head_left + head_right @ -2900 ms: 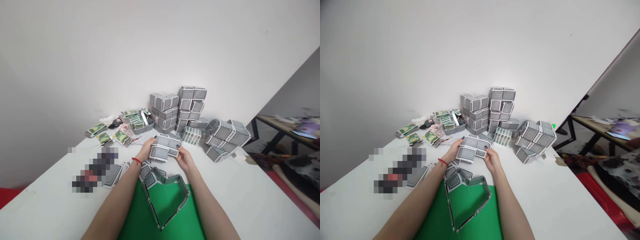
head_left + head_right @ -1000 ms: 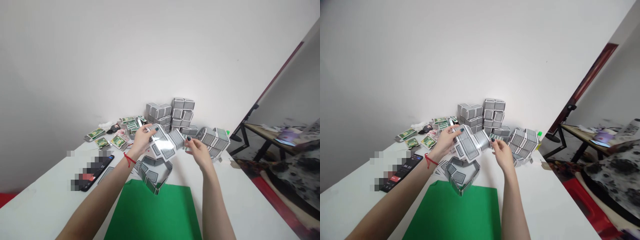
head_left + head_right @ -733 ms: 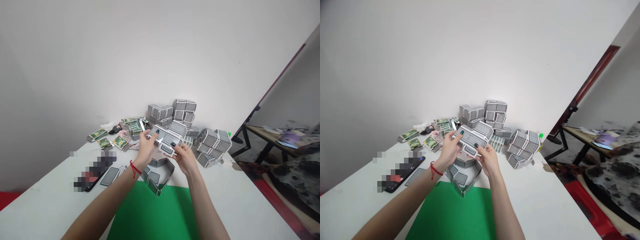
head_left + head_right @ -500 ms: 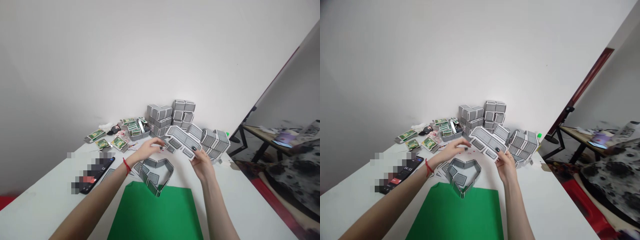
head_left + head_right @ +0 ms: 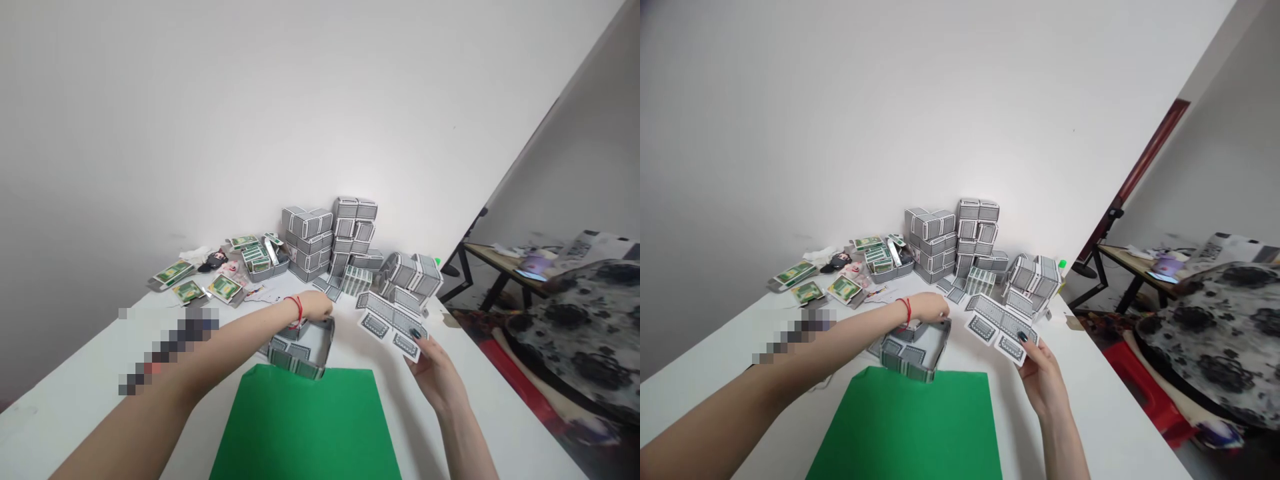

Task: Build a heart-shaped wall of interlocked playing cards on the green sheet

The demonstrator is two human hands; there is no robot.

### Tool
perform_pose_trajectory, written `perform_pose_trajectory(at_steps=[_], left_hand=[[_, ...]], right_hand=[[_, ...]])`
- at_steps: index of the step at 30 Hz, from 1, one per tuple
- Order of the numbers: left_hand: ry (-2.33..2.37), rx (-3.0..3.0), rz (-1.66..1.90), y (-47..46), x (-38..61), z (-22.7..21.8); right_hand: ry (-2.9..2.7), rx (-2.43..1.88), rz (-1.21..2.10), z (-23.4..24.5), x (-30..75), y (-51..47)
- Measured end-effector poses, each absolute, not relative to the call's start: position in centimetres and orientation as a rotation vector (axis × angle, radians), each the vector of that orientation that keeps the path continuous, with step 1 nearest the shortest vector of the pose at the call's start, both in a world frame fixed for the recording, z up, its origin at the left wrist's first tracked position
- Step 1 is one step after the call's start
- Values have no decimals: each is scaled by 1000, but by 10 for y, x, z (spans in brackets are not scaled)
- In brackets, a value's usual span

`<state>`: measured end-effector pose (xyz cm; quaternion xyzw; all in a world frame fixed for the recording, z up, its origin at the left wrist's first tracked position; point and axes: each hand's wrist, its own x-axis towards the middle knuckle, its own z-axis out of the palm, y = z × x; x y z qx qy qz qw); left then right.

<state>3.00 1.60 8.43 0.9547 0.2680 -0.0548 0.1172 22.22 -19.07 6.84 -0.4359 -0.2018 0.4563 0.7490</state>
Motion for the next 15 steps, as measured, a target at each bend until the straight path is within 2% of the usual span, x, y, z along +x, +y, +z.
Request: perform_pose_trajectory(at_steps=[6,9,11,15], left_hand=[[1114,2549,19,42,-31,82],[1212,2431,151,36,-64,74],[1349,2089,361,29,-79,68],[1423,1949,436,9,-95,60]], right_hand=[[-406,-960,1034,58,233,-193],[-391,-926,1070,52,234,-183],[-392,-906,1115,47,231,-173],[-407,-917,1241,35,216,-150]])
